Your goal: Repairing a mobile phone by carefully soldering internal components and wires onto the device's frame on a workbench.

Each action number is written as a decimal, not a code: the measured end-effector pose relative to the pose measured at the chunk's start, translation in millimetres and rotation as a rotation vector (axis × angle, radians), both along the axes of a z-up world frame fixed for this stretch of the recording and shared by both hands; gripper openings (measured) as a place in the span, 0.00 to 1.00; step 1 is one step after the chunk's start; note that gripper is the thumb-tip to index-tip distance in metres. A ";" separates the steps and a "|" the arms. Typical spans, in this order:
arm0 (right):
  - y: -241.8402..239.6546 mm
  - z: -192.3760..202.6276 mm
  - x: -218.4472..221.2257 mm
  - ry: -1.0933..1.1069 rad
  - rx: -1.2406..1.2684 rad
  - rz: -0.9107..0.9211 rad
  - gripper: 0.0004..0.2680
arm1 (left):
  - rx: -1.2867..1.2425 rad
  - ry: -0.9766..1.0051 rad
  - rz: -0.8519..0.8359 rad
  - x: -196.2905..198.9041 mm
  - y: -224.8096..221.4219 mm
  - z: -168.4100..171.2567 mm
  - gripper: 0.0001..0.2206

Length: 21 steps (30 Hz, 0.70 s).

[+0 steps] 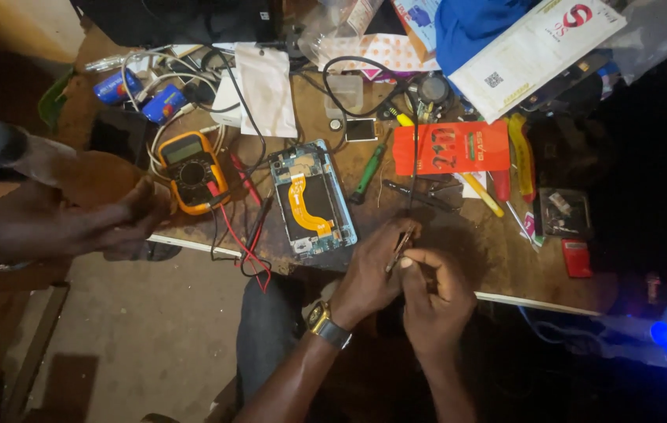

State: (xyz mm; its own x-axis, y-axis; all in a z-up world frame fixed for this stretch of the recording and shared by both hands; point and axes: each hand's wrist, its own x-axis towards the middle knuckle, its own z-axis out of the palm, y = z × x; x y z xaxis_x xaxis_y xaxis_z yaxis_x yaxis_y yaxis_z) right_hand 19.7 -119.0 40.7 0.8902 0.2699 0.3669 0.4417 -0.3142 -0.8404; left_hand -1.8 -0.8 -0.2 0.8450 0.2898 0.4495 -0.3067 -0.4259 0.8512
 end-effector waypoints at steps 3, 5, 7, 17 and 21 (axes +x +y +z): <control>-2.7 -3.2 -1.8 0.036 0.030 0.011 0.04 | 0.001 0.012 -0.009 -0.7 -0.6 1.5 0.17; -1.5 -1.3 -1.1 0.046 0.063 0.044 0.04 | 0.010 0.031 -0.006 0.4 0.2 2.3 0.21; 0.5 2.8 -1.8 0.064 -0.025 -0.042 0.04 | 0.011 -0.020 -0.009 0.1 0.4 0.6 0.15; -19.0 -30.3 14.4 0.436 0.293 -0.147 0.04 | -0.032 -0.020 0.022 1.9 0.0 7.7 0.11; -24.9 -21.0 30.7 0.585 0.320 -0.180 0.08 | -0.049 -0.022 0.051 2.4 0.0 3.4 0.12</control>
